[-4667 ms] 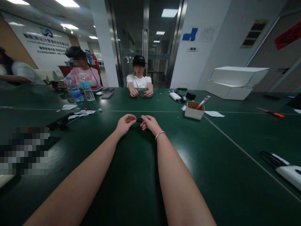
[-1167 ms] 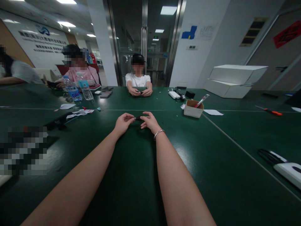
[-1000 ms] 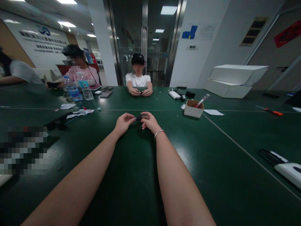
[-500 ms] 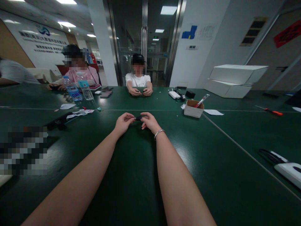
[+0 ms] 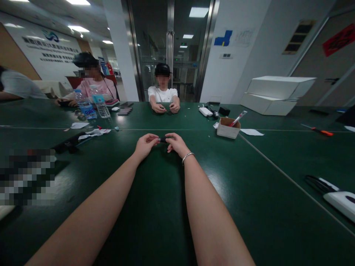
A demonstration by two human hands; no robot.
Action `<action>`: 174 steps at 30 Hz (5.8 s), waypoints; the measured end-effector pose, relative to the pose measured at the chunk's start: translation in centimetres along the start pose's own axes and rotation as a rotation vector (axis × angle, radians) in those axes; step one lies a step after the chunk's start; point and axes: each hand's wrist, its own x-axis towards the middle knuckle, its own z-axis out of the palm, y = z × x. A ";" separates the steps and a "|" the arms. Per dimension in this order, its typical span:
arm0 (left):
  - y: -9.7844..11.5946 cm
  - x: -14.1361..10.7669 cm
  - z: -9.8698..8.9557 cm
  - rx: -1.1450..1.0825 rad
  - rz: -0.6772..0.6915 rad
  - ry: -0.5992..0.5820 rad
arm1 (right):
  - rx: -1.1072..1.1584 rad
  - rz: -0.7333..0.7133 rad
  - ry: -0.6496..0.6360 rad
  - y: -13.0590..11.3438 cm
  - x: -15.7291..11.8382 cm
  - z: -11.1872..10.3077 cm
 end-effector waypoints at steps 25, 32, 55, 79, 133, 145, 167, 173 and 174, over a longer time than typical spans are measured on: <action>0.5 0.0 0.1 0.324 -0.103 -0.120 | 0.050 -0.027 -0.022 -0.2 -0.5 -0.2; 0.4 0.5 0.0 0.353 -0.188 -0.045 | 0.100 -0.083 -0.068 -0.4 -0.8 -0.3; 0.3 0.2 -0.3 0.349 -0.161 -0.030 | 0.127 -0.033 -0.069 -0.1 -0.6 -0.5; 0.9 0.2 -0.1 0.437 -0.175 -0.034 | 0.139 -0.040 -0.113 -0.1 -0.6 -0.6; 0.7 -0.3 0.3 0.060 -0.094 -0.066 | 0.109 0.031 -0.049 -0.3 -0.5 -0.1; 0.4 -0.1 0.1 0.086 -0.105 -0.020 | 0.115 0.021 -0.048 -0.4 -0.6 -0.1; 0.3 -0.1 0.2 0.117 -0.081 -0.025 | 0.126 0.005 -0.032 0.0 -0.2 -0.2; 0.4 -0.1 0.3 0.109 -0.094 -0.043 | 0.128 -0.008 -0.040 0.1 -0.3 -0.3; 0.4 -0.1 0.3 0.109 -0.096 -0.043 | 0.130 -0.008 -0.040 0.0 -0.3 -0.3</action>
